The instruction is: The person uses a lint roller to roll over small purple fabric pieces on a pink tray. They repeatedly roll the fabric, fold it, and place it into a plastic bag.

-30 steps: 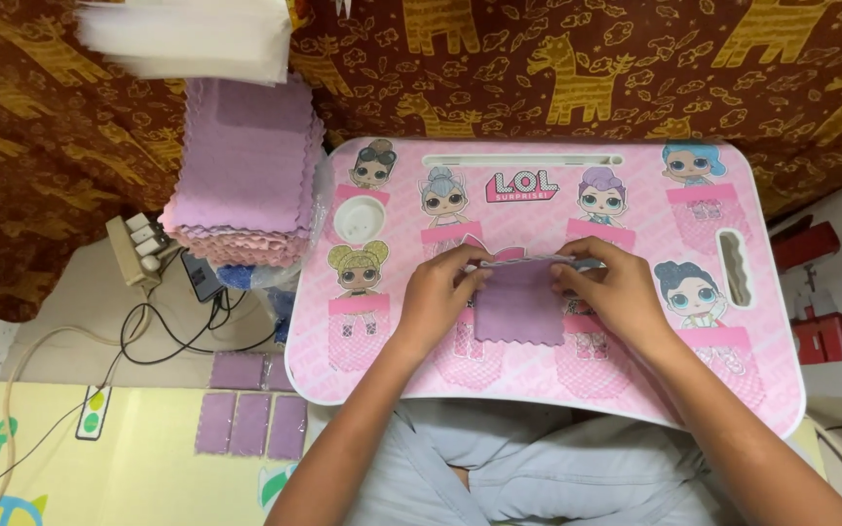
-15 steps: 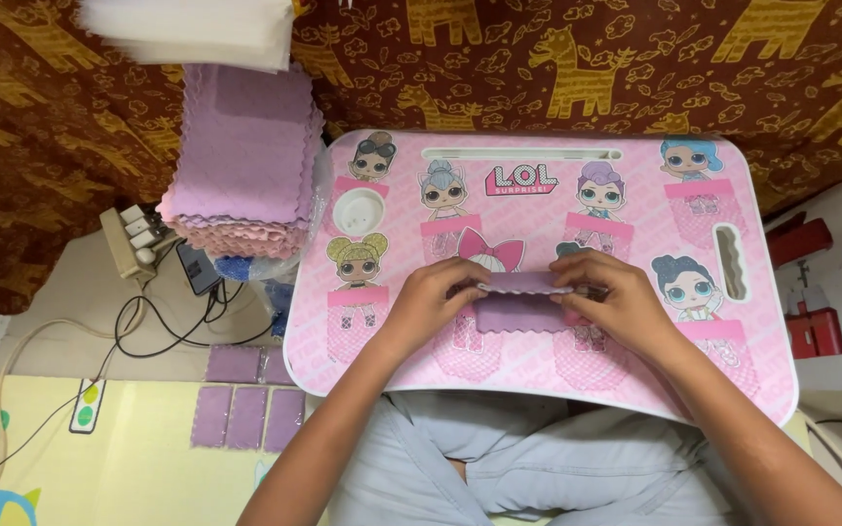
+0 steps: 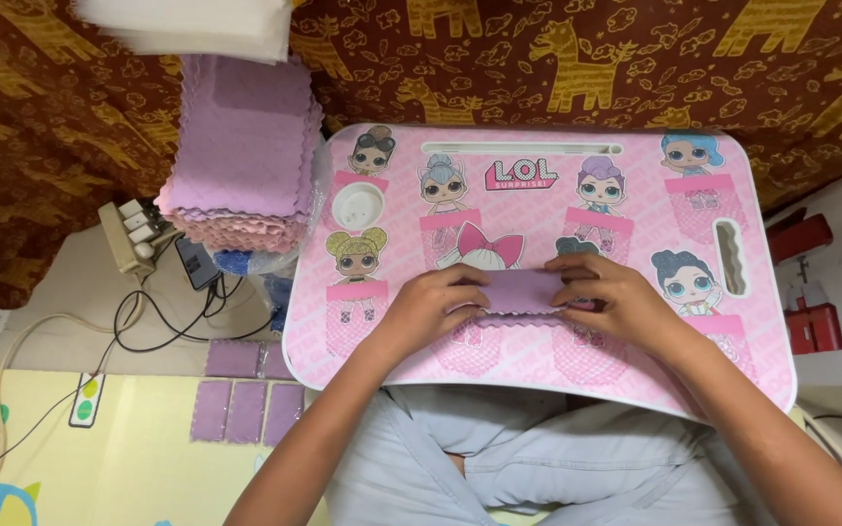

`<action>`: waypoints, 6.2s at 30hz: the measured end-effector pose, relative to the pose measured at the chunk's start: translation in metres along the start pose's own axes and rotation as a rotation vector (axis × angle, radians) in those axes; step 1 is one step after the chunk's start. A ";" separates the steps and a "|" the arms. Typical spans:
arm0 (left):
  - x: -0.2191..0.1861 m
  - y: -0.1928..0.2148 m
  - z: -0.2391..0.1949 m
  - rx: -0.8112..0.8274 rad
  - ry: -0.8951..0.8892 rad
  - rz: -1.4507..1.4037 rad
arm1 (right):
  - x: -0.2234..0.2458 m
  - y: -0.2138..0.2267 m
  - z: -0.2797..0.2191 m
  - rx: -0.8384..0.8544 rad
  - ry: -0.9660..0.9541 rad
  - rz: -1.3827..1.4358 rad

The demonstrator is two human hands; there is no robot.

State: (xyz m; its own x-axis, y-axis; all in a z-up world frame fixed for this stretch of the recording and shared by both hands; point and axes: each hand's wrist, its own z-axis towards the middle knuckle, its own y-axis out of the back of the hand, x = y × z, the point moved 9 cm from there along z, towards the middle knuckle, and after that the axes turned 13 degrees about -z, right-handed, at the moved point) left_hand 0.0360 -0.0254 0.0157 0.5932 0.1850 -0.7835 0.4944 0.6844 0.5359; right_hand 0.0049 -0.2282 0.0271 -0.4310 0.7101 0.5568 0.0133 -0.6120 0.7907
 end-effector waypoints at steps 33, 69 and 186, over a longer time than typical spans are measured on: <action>-0.009 -0.015 -0.028 0.080 -0.152 0.477 | 0.032 -0.016 -0.054 -0.090 0.402 -0.791; 0.004 0.000 -0.020 -0.174 -0.141 0.566 | 0.221 0.159 0.130 -0.498 0.484 -2.134; 0.014 0.001 -0.021 -0.204 -0.054 0.617 | -0.010 -0.004 -0.017 0.295 -0.594 0.206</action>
State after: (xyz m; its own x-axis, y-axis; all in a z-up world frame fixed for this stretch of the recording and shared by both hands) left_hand 0.0312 -0.0070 -0.0011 0.7634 0.5546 -0.3313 -0.0743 0.5848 0.8078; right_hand -0.0060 -0.2384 0.0141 0.1725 0.7113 0.6814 0.3232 -0.6943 0.6430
